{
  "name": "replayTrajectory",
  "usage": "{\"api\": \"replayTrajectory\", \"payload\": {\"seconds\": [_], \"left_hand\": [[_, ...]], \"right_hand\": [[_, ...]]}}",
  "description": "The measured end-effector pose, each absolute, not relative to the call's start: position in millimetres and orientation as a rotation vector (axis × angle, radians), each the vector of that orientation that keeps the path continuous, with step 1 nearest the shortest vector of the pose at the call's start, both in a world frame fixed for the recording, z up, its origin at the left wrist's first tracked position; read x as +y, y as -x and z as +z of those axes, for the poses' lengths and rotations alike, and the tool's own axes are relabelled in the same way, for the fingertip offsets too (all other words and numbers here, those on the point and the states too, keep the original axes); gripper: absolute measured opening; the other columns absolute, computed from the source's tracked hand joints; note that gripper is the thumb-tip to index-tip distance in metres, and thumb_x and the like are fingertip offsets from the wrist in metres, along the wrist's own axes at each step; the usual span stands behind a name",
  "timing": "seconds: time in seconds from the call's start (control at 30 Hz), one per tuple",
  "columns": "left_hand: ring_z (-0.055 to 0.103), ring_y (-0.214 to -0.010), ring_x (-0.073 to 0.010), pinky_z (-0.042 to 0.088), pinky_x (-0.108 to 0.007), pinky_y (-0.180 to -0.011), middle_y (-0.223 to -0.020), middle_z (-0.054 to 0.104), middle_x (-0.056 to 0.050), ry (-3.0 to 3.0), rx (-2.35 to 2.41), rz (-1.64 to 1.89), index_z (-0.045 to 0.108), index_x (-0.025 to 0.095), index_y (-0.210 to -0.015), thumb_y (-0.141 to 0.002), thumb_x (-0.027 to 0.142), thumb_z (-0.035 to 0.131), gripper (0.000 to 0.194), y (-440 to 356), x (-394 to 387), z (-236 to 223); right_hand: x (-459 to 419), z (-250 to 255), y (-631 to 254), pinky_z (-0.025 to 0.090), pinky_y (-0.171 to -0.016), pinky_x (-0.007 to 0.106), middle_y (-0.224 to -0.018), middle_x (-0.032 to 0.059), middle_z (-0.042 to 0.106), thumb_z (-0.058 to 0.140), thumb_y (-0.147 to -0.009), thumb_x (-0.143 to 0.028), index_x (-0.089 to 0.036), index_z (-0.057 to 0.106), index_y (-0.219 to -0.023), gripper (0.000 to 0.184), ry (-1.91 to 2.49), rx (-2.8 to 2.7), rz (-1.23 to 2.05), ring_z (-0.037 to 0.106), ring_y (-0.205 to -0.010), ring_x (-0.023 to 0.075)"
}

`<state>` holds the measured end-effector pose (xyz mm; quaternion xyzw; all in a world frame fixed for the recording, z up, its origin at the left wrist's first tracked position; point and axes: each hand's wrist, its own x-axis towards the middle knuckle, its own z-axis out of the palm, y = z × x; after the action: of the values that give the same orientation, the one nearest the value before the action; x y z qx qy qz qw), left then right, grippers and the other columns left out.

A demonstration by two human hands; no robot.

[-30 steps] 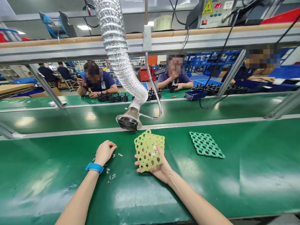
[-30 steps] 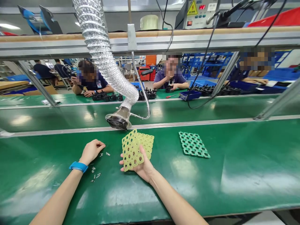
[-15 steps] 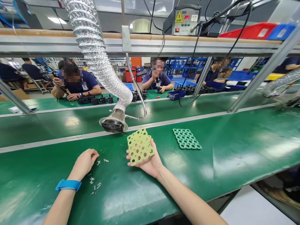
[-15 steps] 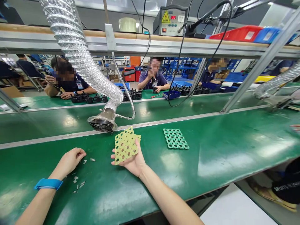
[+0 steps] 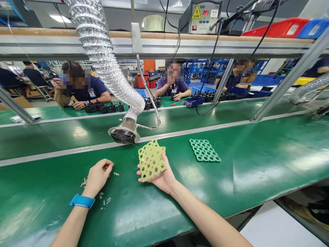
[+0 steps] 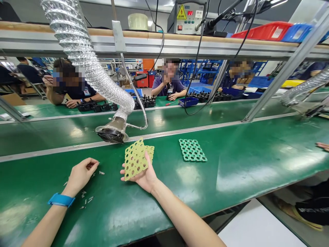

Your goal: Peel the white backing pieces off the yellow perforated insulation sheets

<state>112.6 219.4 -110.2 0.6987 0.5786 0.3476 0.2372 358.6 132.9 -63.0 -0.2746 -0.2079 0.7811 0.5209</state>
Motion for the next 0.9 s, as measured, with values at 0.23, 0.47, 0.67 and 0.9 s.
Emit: {"api": "replayTrajectory", "payload": {"seconds": [0.23, 0.47, 0.67, 0.9], "left_hand": [[0.064, -0.078, -0.0198, 0.051, -0.029, -0.073, -0.084, 0.071, -0.006, -1.618, 1.059, 1.2, 0.073, 0.02, -0.083, -0.076, 0.041, 0.068, 0.023, -163.4, 178.0, -86.1], [0.062, -0.081, -0.0181, 0.05, -0.027, -0.075, -0.083, 0.067, -0.005, -1.69, 0.824, 1.061, 0.073, 0.022, -0.077, -0.086, 0.032, 0.061, 0.018, -198.4, 143.9, -77.5], [0.063, -0.081, -0.0177, 0.051, -0.027, -0.073, -0.086, 0.068, -0.004, -1.614, 0.899, 1.049, 0.071, 0.02, -0.094, -0.085, 0.033, 0.061, 0.019, -198.9, 140.4, -85.1], [0.06, -0.073, -0.0146, 0.049, -0.025, -0.068, -0.078, 0.065, -0.001, -1.565, 0.926, 1.083, 0.067, 0.019, -0.1, -0.084, 0.031, 0.061, 0.021, -200.4, 137.5, -88.3]], "right_hand": [[131.1, -63.4, -356.9, 0.049, -0.083, 0.049, -0.108, 0.0165, 0.067, 0.031, -0.086, -0.076, -0.011, 0.055, -0.123, 0.079, 0.704, -0.508, 1.866, 0.065, -0.089, 0.0282], [129.5, -65.0, -355.0, 0.048, -0.085, 0.043, -0.105, 0.0097, 0.07, 0.035, -0.09, -0.068, -0.019, 0.061, -0.116, 0.061, 0.786, -0.485, 1.842, 0.063, -0.092, 0.0239], [129.8, -69.1, -351.8, 0.049, -0.082, 0.042, -0.104, 0.009, 0.07, 0.044, -0.084, -0.072, -0.02, 0.064, -0.108, 0.06, 0.791, -0.515, 1.874, 0.063, -0.094, 0.0247], [130.0, -70.7, -350.9, 0.048, -0.086, 0.043, -0.1, 0.0079, 0.071, 0.04, -0.086, -0.071, -0.02, 0.065, -0.103, 0.059, 0.77, -0.47, 1.884, 0.063, -0.095, 0.0247]]}}
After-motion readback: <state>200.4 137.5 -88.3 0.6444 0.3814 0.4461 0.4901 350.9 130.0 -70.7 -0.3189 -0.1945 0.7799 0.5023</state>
